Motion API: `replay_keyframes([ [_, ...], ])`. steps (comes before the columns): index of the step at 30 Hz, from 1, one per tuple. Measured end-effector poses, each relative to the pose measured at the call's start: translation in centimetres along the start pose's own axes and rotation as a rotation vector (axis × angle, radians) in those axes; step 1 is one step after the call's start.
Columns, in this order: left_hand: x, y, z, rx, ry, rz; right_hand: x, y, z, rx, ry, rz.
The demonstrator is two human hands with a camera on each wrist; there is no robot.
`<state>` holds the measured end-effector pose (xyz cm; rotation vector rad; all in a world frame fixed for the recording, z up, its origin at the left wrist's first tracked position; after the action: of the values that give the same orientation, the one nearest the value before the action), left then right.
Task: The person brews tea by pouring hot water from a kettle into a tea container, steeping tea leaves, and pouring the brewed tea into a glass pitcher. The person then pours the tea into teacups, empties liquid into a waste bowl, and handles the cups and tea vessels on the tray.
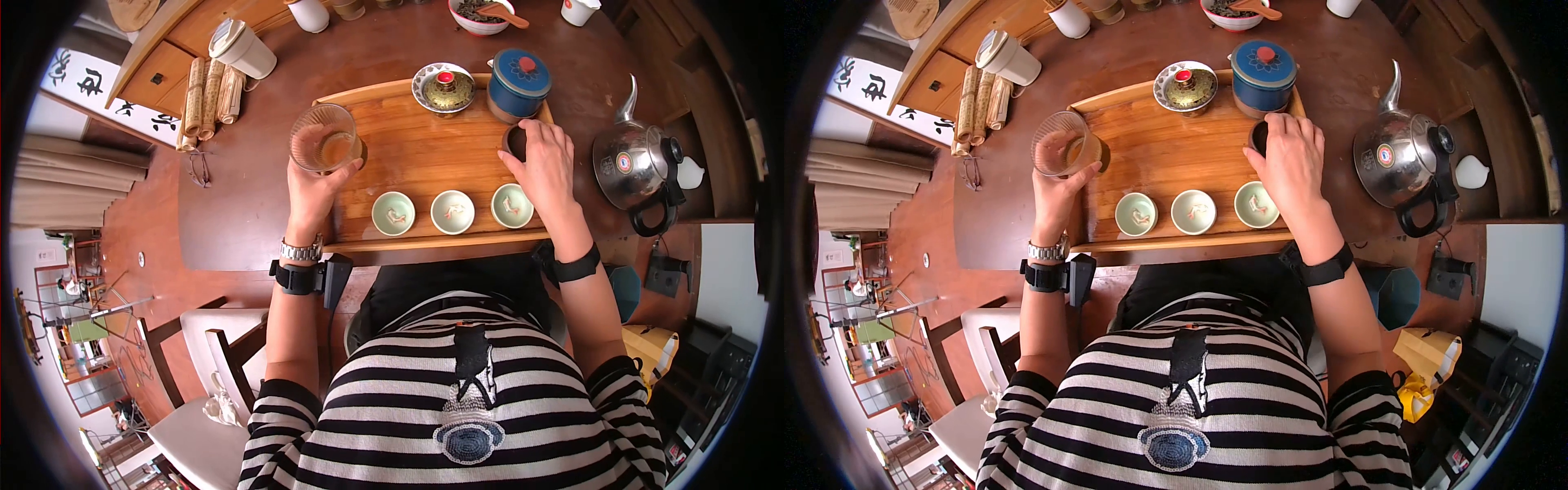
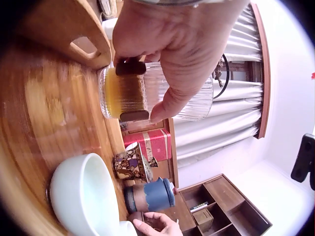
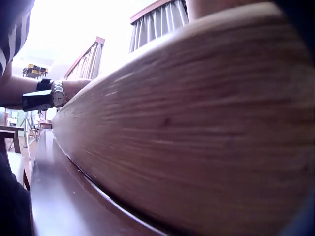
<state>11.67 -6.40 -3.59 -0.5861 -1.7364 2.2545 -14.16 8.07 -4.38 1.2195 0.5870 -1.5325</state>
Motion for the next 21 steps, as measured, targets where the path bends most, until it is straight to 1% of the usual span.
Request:
replay_keyframes([
  [1,0.0,0.1,0.0,0.014,0.003,0.034,0.2,-0.2,0.1,0.056,0.082,0.021],
  [5,-0.2,0.3,-0.1,0.007,0.000,0.080,0.0,-0.1,0.0,0.114,0.157,0.000],
  [7,-0.2,0.3,-0.1,0.008,-0.019,0.050,-0.3,0.3,-0.3,0.014,0.033,-0.072],
  [8,-0.3,0.4,-0.1,0.010,-0.036,0.019,-0.5,0.5,-0.5,0.010,0.034,-0.073],
  [10,-0.3,0.5,0.0,0.014,-0.037,-0.001,-1.7,1.9,-1.0,-0.085,-0.083,0.051],
  [11,-0.4,0.5,0.0,0.019,-0.031,-0.021,-1.9,2.6,-1.6,-0.086,-0.079,0.051],
  [13,-0.4,0.8,0.0,0.006,-0.038,-0.003,-1.8,5.0,-3.0,-0.285,0.167,0.399],
  [15,-0.4,1.0,0.1,-0.007,-0.044,0.017,-1.3,6.9,-4.0,-0.381,0.225,0.372],
  [17,-0.3,1.0,0.1,0.022,-0.041,0.051,-0.4,7.3,-4.5,-0.403,0.248,0.365],
  [19,-0.2,1.0,0.1,0.021,-0.043,0.043,0.5,7.4,-4.6,-0.382,0.306,0.392],
  [20,-0.2,0.9,0.1,0.020,-0.044,0.032,0.5,7.3,-4.4,-0.384,0.306,0.395],
  [21,-0.3,0.9,0.1,0.020,-0.047,0.036,0.4,7.0,-4.1,-0.342,0.300,0.381],
])
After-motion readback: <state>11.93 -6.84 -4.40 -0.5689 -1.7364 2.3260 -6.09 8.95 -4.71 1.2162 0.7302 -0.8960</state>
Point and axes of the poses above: each hand's wrist, its own z-axis towards the middle knuckle, its own x-axis out of the palm, y = z × x, the point moved 4 cm from there along z, towards the middle knuckle, and after that the axes turned 1 degree about -y, right-handed, at the moved point
